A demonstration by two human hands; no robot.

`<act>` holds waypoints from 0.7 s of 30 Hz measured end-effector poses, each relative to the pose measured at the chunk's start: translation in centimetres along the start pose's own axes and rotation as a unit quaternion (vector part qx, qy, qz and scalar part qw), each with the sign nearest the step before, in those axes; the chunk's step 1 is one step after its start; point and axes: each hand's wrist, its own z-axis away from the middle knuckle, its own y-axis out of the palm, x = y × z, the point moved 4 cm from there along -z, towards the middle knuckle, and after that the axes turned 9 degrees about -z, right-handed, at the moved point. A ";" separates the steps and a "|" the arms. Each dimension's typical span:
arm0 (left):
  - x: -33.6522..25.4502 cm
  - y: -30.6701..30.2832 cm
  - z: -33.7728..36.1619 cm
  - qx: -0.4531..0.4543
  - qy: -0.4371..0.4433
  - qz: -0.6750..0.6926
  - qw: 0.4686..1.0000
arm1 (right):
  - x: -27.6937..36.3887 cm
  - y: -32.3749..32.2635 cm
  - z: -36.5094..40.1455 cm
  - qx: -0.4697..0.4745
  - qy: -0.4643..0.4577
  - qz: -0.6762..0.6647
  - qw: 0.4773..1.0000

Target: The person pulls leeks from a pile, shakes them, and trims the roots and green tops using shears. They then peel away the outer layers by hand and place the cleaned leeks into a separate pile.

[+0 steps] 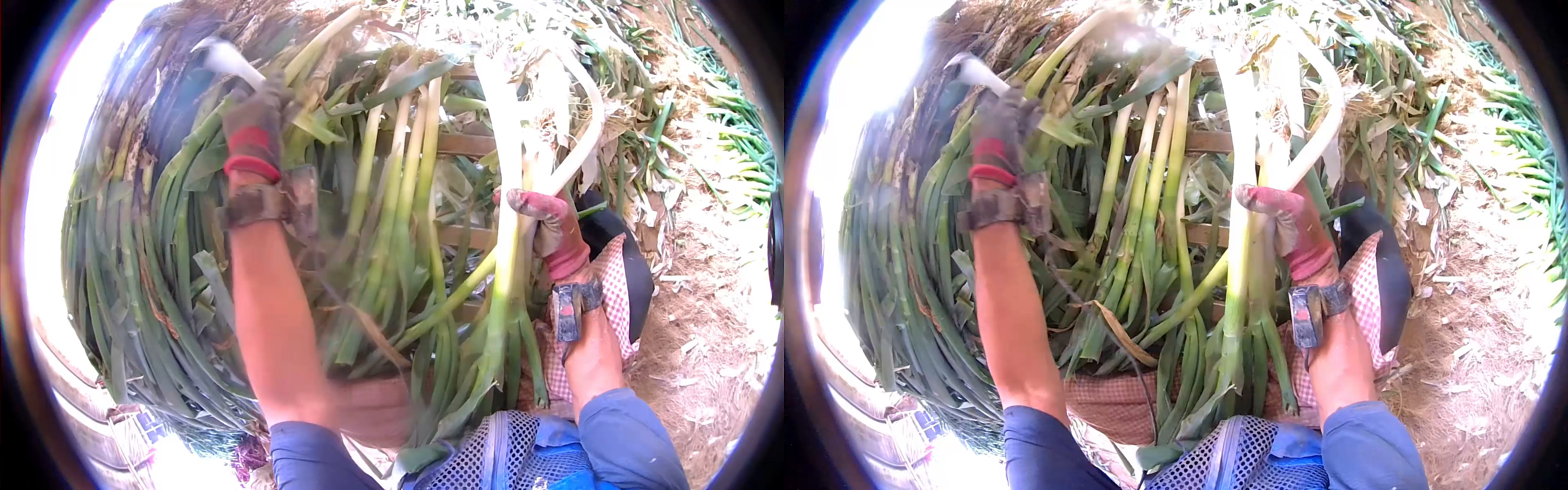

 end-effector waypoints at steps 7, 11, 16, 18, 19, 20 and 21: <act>0.9 5.1 11.7 -0.106 0.343 -0.338 0.870 | -1.4 0.5 -3.2 0.019 -0.025 -0.021 0.999; 9.4 6.9 13.3 0.031 0.200 -0.465 0.862 | -1.9 1.8 -6.1 0.039 0.008 0.051 0.998; 7.2 8.1 16.8 0.083 0.336 -0.649 0.678 | -5.5 0.0 -8.1 0.002 0.180 -0.132 0.975; 10.2 9.5 17.9 0.151 0.264 -0.652 0.694 | -6.3 -0.5 -8.2 0.009 0.175 -0.162 0.971; 12.1 10.1 18.5 0.213 0.192 -0.648 0.705 | -6.4 -0.7 -8.2 0.010 0.171 -0.158 0.972; 13.0 10.6 19.1 0.213 0.192 -0.649 0.705 | -6.4 -1.1 -8.1 0.010 0.172 -0.159 0.972; 14.0 11.2 19.7 0.232 0.180 -0.669 0.683 | -6.2 -1.3 -7.7 0.023 0.169 -0.150 0.974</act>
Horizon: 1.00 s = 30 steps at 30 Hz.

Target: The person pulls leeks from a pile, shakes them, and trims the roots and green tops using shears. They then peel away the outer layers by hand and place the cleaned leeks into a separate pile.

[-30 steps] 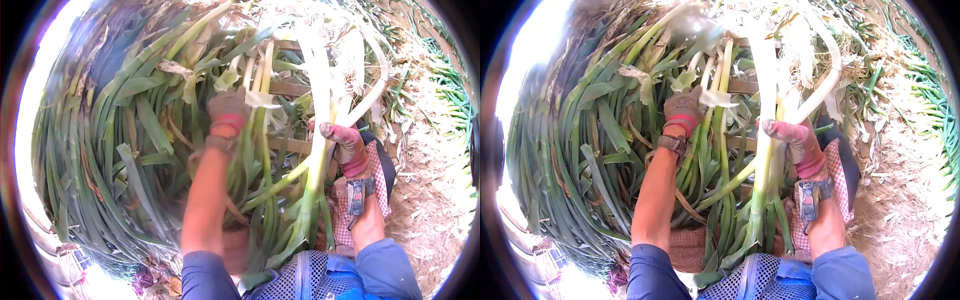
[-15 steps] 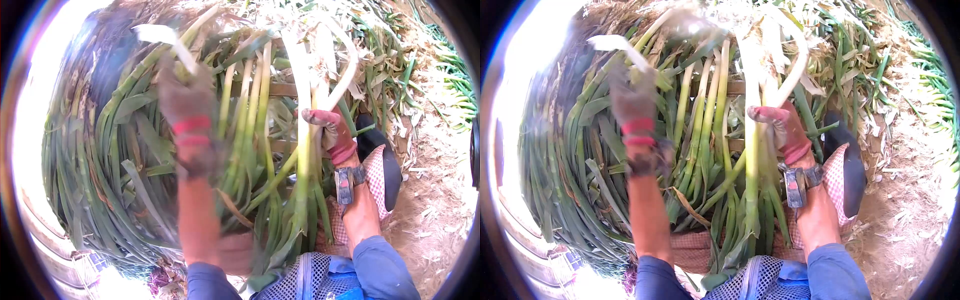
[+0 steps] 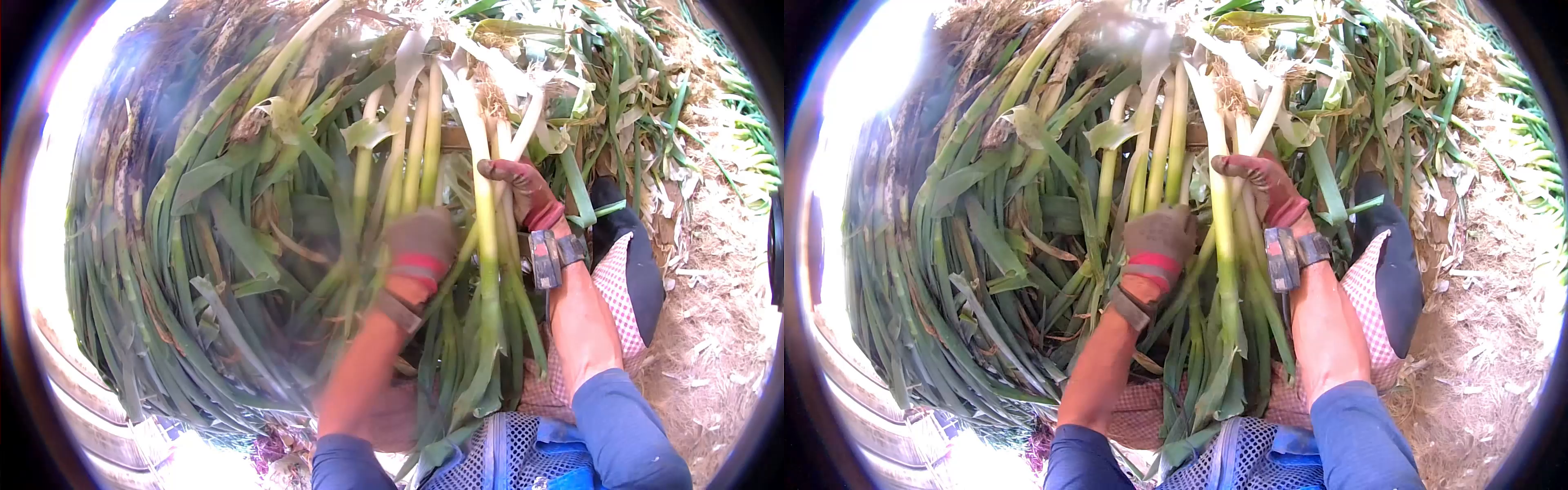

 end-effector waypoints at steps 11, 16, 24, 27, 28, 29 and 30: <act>-2.6 -1.4 0.5 0.145 -0.116 0.044 0.982 | 1.3 -1.3 6.2 -0.037 -0.112 0.060 0.991; -1.5 0.6 1.3 0.122 -0.128 0.081 0.981 | 1.6 -0.8 8.1 -0.046 -0.137 0.097 0.985; -0.8 1.6 0.3 0.183 -0.183 0.120 0.959 | 4.8 3.0 11.7 0.051 -0.143 -0.017 0.988; -0.8 3.2 1.9 0.208 -0.171 0.143 0.952 | 6.2 4.2 12.8 0.068 -0.143 0.023 0.987; -1.0 3.7 2.7 0.257 -0.172 0.166 0.936 | 6.0 4.1 12.7 0.069 -0.144 0.021 0.987; -1.3 4.0 3.1 0.303 -0.171 0.190 0.918 | 5.8 3.7 12.4 0.054 -0.150 0.022 0.987; -1.3 3.9 3.1 0.284 -0.180 0.183 0.923 | 5.6 3.2 12.1 0.040 -0.157 0.023 0.987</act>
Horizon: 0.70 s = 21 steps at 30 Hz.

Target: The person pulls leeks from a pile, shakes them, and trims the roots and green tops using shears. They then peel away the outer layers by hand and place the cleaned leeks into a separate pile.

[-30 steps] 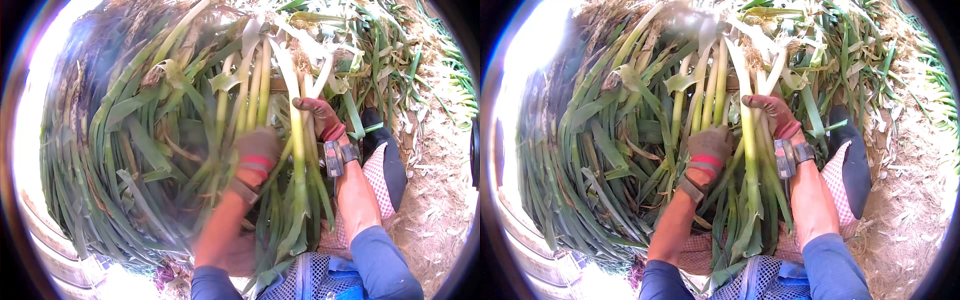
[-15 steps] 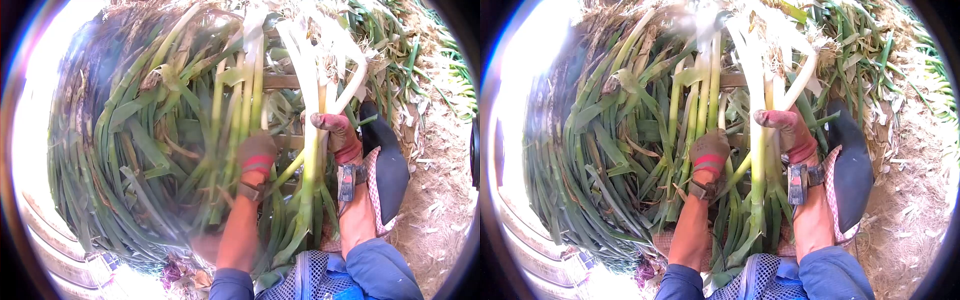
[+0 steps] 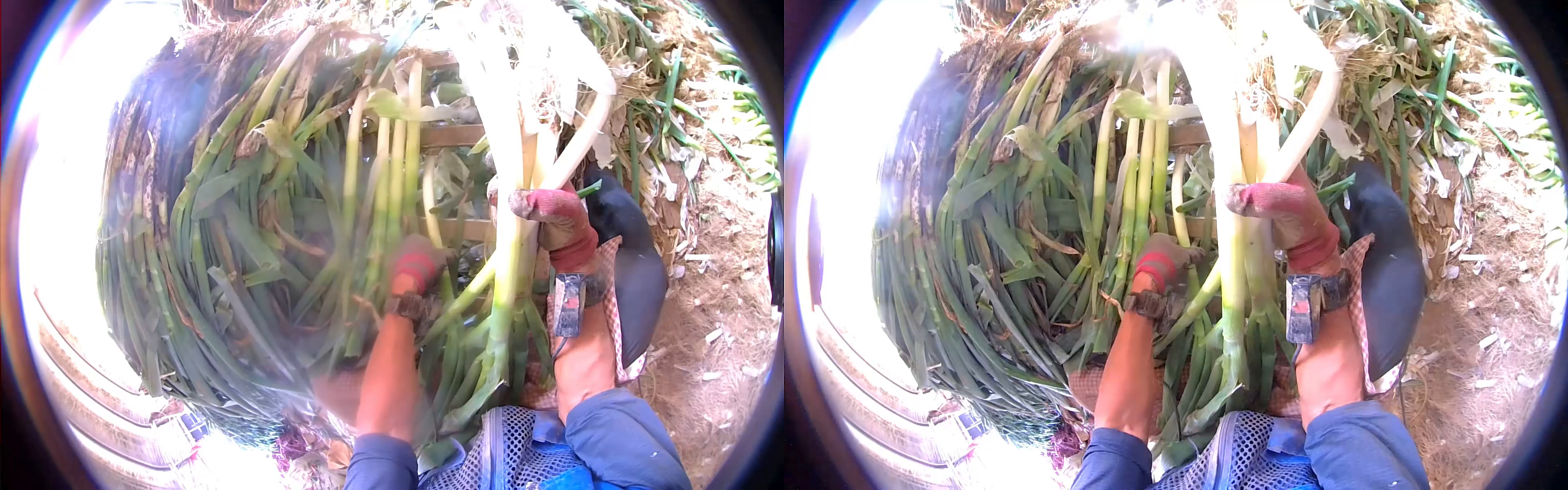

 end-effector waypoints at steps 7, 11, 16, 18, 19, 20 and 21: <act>1.8 -1.3 5.2 -0.085 0.073 0.113 0.987 | -0.2 -1.4 -0.1 -0.042 0.011 0.024 0.999; 1.7 -0.8 6.7 -0.080 0.082 0.106 0.988 | -0.2 0.0 -0.4 0.002 0.004 -0.033 0.999; 1.9 -0.5 9.6 -0.026 0.076 0.158 0.984 | -1.6 0.1 -0.8 0.024 0.011 -0.016 1.000; 2.9 -0.1 10.9 -0.018 0.079 0.170 0.982 | -2.1 0.3 -0.8 0.020 0.016 0.011 1.000; 3.4 0.3 11.6 -0.007 0.085 0.180 0.980 | -2.4 0.2 -0.7 0.011 0.019 0.037 0.999; 3.8 0.6 12.3 -0.010 0.095 0.198 0.976 | -2.9 -0.1 -0.6 0.013 0.019 0.037 0.999; 4.0 0.8 13.0 -0.011 0.095 0.199 0.975 | -3.4 -0.6 -0.6 0.025 0.022 -0.004 0.999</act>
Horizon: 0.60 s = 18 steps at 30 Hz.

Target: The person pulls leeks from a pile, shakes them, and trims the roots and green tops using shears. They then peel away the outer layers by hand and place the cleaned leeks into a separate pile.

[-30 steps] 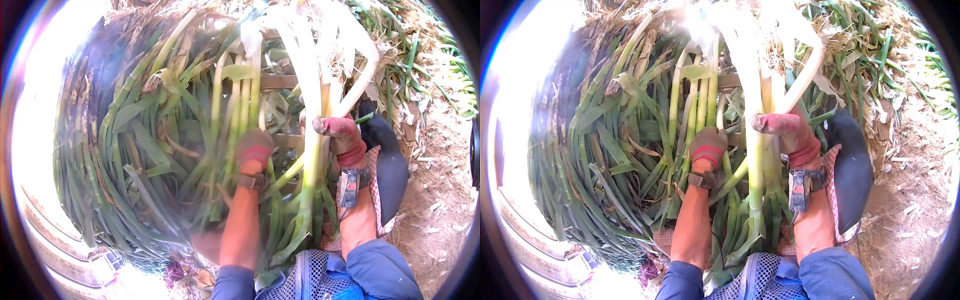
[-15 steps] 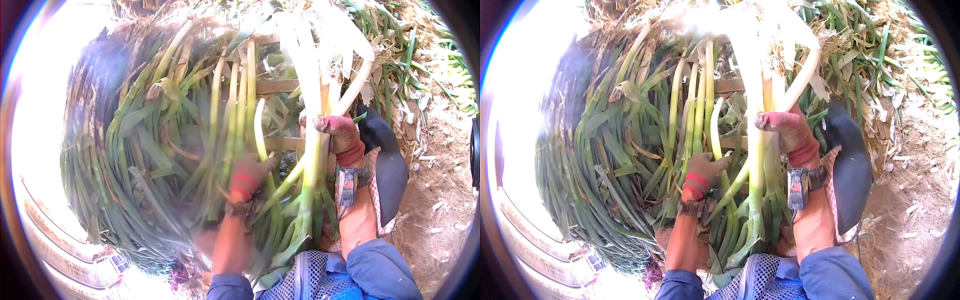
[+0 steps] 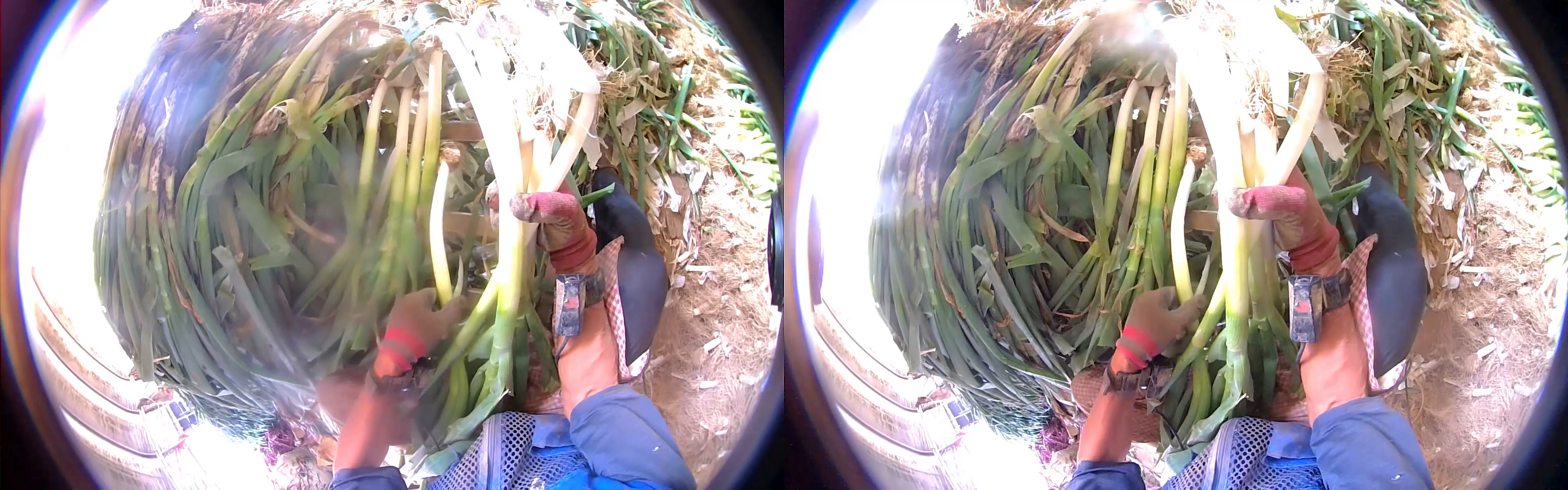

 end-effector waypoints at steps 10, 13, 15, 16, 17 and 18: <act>-2.8 -1.7 5.4 -0.054 0.047 -0.060 0.996 | 3.1 3.8 1.6 0.062 -0.024 -0.040 0.997; -3.1 -2.8 4.3 -0.033 -0.022 0.053 0.998 | 2.6 1.7 1.4 0.031 -0.026 -0.049 0.998; -4.2 -4.2 3.0 -0.059 0.016 0.009 0.998 | 3.3 0.6 0.9 0.052 -0.016 -0.039 0.998; -4.8 -4.9 2.5 -0.080 0.047 -0.032 0.995 | 3.5 0.1 1.1 0.051 -0.017 -0.039 0.998; -5.6 -5.5 1.7 -0.073 0.057 0.021 0.995 | 4.2 0.5 1.1 0.057 -0.022 -0.063 0.996; -5.6 -5.9 0.0 -0.074 0.058 0.022 0.995 | 4.6 0.8 1.0 0.063 -0.027 -0.086 0.994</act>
